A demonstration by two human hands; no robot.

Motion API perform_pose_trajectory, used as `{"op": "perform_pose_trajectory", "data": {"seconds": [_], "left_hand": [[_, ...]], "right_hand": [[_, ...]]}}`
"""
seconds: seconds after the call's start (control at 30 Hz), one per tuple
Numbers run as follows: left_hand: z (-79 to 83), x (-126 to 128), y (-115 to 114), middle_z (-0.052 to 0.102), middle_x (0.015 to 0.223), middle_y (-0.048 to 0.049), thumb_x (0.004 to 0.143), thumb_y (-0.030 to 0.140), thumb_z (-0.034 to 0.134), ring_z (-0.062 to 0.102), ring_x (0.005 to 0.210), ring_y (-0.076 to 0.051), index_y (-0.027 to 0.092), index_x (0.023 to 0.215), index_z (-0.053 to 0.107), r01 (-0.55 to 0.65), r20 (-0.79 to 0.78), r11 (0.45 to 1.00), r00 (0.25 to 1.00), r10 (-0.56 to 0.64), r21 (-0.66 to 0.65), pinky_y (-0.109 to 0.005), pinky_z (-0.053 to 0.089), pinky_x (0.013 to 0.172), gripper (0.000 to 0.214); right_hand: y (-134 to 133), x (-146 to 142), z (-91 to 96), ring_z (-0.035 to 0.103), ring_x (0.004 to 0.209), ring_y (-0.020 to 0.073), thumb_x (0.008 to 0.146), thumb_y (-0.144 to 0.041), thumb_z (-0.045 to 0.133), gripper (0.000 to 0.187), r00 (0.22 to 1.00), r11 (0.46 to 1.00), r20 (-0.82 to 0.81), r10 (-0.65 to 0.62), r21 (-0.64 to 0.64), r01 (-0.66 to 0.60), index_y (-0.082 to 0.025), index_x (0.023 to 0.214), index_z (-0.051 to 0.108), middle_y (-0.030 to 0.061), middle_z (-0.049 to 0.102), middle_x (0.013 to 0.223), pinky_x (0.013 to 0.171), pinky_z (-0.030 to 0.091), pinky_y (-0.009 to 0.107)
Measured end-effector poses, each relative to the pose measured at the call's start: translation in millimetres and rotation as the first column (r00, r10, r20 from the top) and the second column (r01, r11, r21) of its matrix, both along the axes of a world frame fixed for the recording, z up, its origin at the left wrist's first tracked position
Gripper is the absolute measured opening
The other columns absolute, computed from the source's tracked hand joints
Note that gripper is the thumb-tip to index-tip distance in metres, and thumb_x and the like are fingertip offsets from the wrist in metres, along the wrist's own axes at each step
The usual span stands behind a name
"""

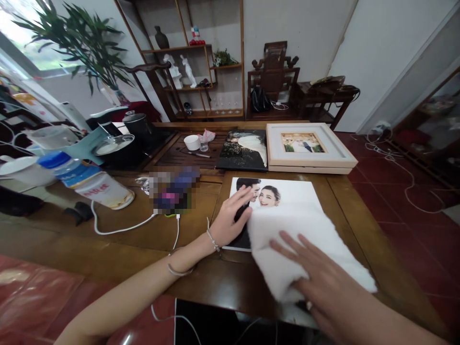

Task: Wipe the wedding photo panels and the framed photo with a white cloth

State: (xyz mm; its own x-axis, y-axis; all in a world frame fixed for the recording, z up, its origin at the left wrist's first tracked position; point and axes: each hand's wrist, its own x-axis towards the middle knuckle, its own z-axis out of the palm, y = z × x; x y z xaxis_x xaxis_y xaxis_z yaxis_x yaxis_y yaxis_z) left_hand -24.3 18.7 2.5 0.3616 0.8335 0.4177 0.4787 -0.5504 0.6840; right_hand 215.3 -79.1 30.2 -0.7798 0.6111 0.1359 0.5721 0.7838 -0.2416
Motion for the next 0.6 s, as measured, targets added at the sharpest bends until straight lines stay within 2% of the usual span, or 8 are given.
{"op": "perform_pose_trajectory", "data": {"seconds": [0.1, 0.17, 0.23, 0.27, 0.3, 0.37, 0.5, 0.6], "left_hand": [[-1.9, 0.3, -1.0, 0.056, 0.132, -0.0068, 0.084, 0.027, 0.059, 0.037, 0.133, -0.027, 0.024, 0.119, 0.06, 0.048, -0.137, 0.998, 0.99, -0.042, 0.042, -0.053, 0.031, 0.108, 0.035], [-1.9, 0.5, -1.3, 0.058, 0.129, -0.0069, 0.081, 0.027, 0.062, 0.039, 0.132, -0.029, 0.025, 0.115, 0.062, 0.05, -0.173, 0.997, 0.984, -0.04, 0.055, -0.055, 0.033, 0.105, 0.034], [-1.3, 0.9, -1.4, 0.057, 0.13, -0.0078, 0.08, 0.027, 0.063, 0.04, 0.132, -0.029, 0.024, 0.116, 0.061, 0.038, -0.176, 0.997, 0.984, -0.027, 0.063, -0.055, 0.034, 0.104, 0.036], [-1.0, 1.2, -1.3, 0.057, 0.13, -0.0081, 0.081, 0.027, 0.062, 0.04, 0.132, -0.029, 0.024, 0.117, 0.061, 0.035, -0.171, 0.997, 0.985, -0.023, 0.065, -0.055, 0.034, 0.103, 0.036], [-0.9, 1.4, -1.1, 0.057, 0.13, -0.0081, 0.081, 0.027, 0.062, 0.041, 0.131, -0.029, 0.024, 0.117, 0.061, 0.036, -0.164, 0.997, 0.986, -0.024, 0.069, -0.054, 0.034, 0.103, 0.036], [-1.3, 1.7, -0.4, 0.059, 0.128, -0.0079, 0.082, 0.025, 0.061, 0.042, 0.13, -0.029, 0.023, 0.116, 0.061, 0.047, -0.147, 0.996, 0.988, -0.035, 0.074, -0.053, 0.035, 0.103, 0.034], [-2.5, 0.9, 1.1, 0.065, 0.118, -0.0081, 0.082, 0.023, 0.06, 0.054, 0.117, -0.027, 0.022, 0.11, 0.064, 0.035, -0.142, 0.997, 0.99, -0.026, 0.063, -0.047, 0.041, 0.099, 0.028], [-1.8, -0.6, 2.1, 0.067, 0.112, -0.0094, 0.081, 0.025, 0.062, 0.059, 0.109, -0.026, 0.021, 0.107, 0.065, 0.003, -0.141, 0.997, 0.99, 0.007, 0.073, -0.044, 0.044, 0.095, 0.027]], "right_hand": [[18.9, 17.4, 5.5, 0.024, 0.137, 0.0295, 0.06, -0.002, 0.042, 0.042, 0.98, 0.978, -0.005, -0.201, 0.049, 0.201, -0.02, 0.091, 0.064, 0.0094, 0.036, 0.146, 0.105, 0.03, 0.053], [41.1, 20.7, 13.5, 0.036, 0.131, 0.0298, 0.063, -0.002, 0.039, 0.042, 0.961, 0.96, -0.011, -0.277, 0.029, 0.277, -0.019, 0.093, 0.062, 0.0126, 0.045, 0.139, 0.098, 0.038, 0.05], [67.0, 14.9, 24.1, 0.051, 0.115, 0.0298, 0.066, -0.005, 0.038, 0.038, 0.952, 0.952, -0.045, -0.304, -0.051, 0.302, -0.018, 0.093, 0.062, 0.0145, 0.06, 0.12, 0.087, 0.045, 0.045], [80.0, 8.6, 29.7, 0.057, 0.103, 0.0282, 0.067, -0.006, 0.037, 0.037, 0.946, 0.947, -0.078, -0.314, -0.097, 0.306, -0.018, 0.092, 0.062, 0.0127, 0.065, 0.104, 0.08, 0.046, 0.041], [92.2, 0.4, 35.1, 0.06, 0.091, 0.026, 0.068, -0.007, 0.038, 0.035, 0.944, 0.945, -0.111, -0.31, -0.146, 0.293, -0.017, 0.092, 0.062, 0.0103, 0.067, 0.092, 0.075, 0.046, 0.038], [112.9, -19.9, 43.8, 0.06, 0.077, 0.0205, 0.071, -0.009, 0.038, 0.03, 0.951, 0.952, -0.147, -0.272, -0.189, 0.243, -0.018, 0.087, 0.062, 0.0055, 0.067, 0.082, 0.069, 0.045, 0.031], [135.1, -59.7, 49.2, 0.057, 0.077, 0.0159, 0.069, -0.006, 0.039, 0.031, 0.973, 0.971, -0.177, -0.148, -0.21, 0.11, -0.018, 0.084, 0.062, 0.0023, 0.068, 0.087, 0.066, 0.04, 0.025], [137.4, -72.6, 45.6, 0.056, 0.078, 0.0165, 0.065, -0.004, 0.04, 0.033, 0.98, 0.978, -0.169, -0.106, -0.196, 0.072, -0.018, 0.085, 0.063, 0.0036, 0.068, 0.09, 0.066, 0.038, 0.025]]}}
